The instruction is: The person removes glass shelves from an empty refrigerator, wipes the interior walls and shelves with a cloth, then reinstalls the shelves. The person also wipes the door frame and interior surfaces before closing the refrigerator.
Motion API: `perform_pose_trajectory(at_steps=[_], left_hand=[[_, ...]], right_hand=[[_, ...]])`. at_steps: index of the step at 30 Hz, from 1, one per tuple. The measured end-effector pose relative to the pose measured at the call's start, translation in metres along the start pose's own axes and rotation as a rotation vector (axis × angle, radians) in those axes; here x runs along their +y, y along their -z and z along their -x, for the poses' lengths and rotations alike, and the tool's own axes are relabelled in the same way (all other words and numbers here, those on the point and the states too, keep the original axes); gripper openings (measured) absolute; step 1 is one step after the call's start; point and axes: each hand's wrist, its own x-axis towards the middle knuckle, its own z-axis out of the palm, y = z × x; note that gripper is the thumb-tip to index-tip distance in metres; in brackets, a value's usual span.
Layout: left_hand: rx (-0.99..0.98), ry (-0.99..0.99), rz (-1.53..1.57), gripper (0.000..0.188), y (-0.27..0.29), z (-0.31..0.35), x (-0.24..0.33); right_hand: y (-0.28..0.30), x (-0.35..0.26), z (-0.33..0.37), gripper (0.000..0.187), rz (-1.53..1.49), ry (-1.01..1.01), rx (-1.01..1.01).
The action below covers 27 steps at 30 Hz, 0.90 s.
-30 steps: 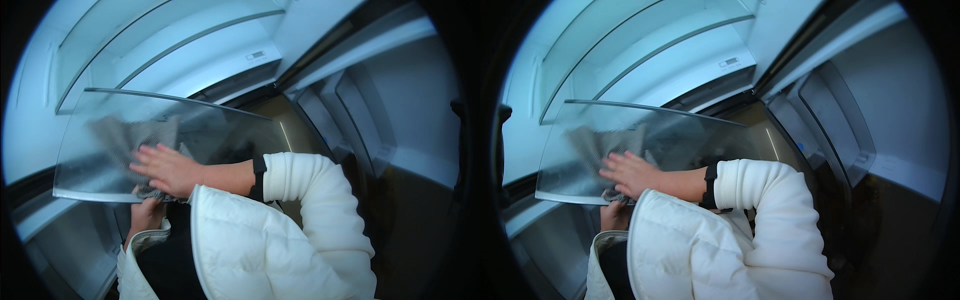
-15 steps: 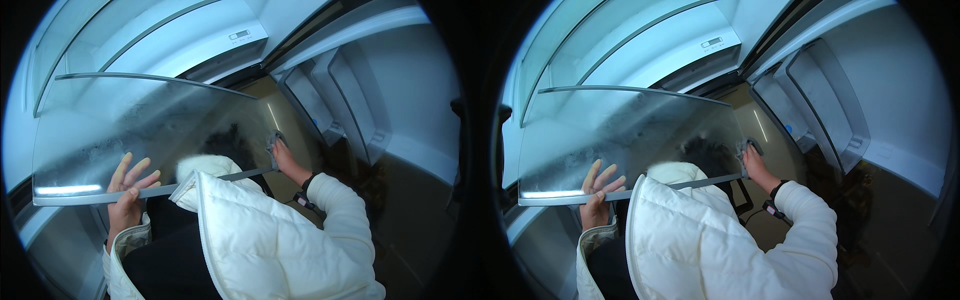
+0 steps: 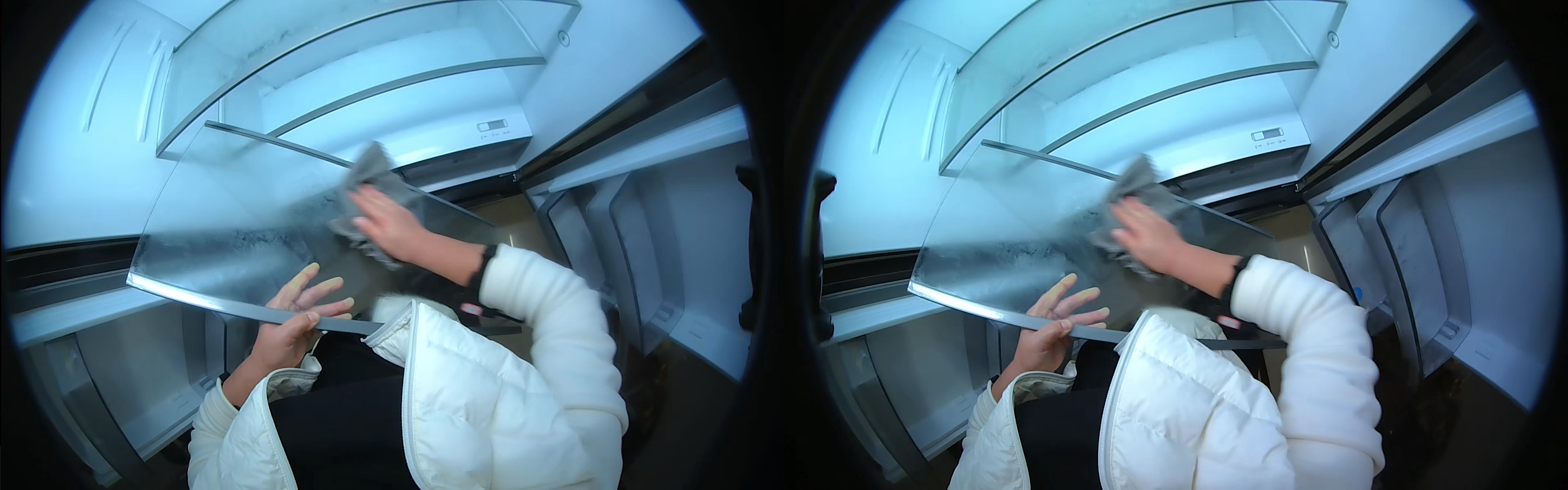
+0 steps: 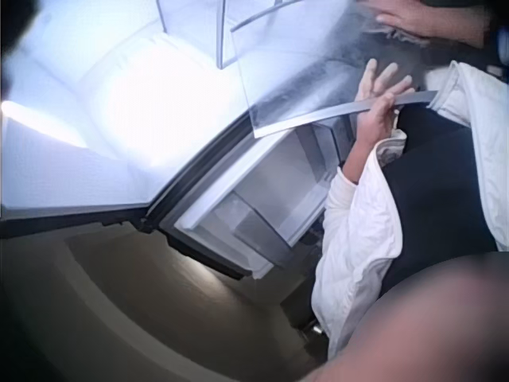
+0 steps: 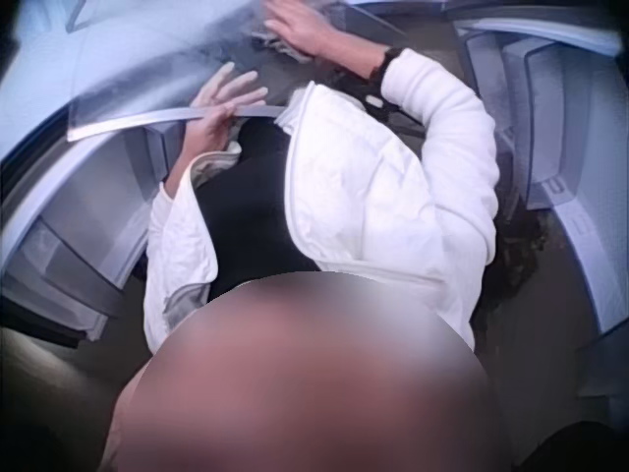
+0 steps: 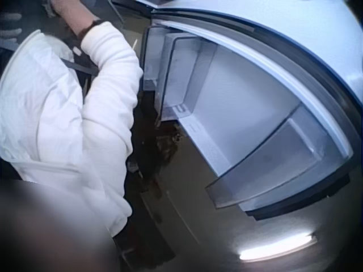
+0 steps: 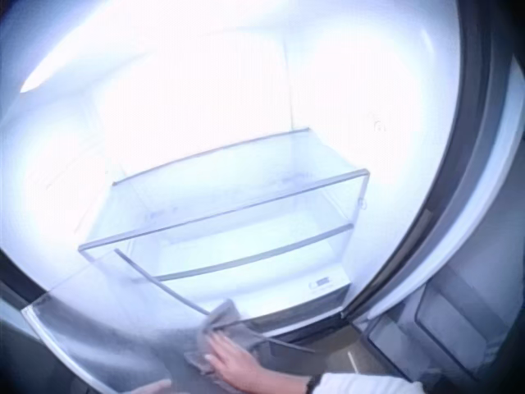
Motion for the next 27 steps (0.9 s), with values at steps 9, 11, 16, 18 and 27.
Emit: perform_pose_trajectory(at_steps=[9,11,16,18,27], left_hand=[[-0.018,-0.015,0.041,0.070,0.010,0.003,0.004],[0.005,-0.021,0.041,0.069,0.007,0.002,0.006],[0.021,-0.019,0.022,0.068,0.005,0.001,0.007],[0.015,-0.022,0.009,0.068,0.006,0.000,0.007],[0.009,0.026,0.019,0.069,0.002,-0.001,0.009]], right_hand=[[0.018,0.099,0.059,0.052,0.245,-0.228,-0.042],[0.025,0.144,0.124,0.050,0.262,-0.516,-0.047],[0.036,0.189,0.231,0.041,0.208,-0.749,0.104],[0.039,0.190,0.257,0.038,0.138,-0.934,0.092],[0.070,0.078,0.277,0.026,0.620,-0.666,0.144]])
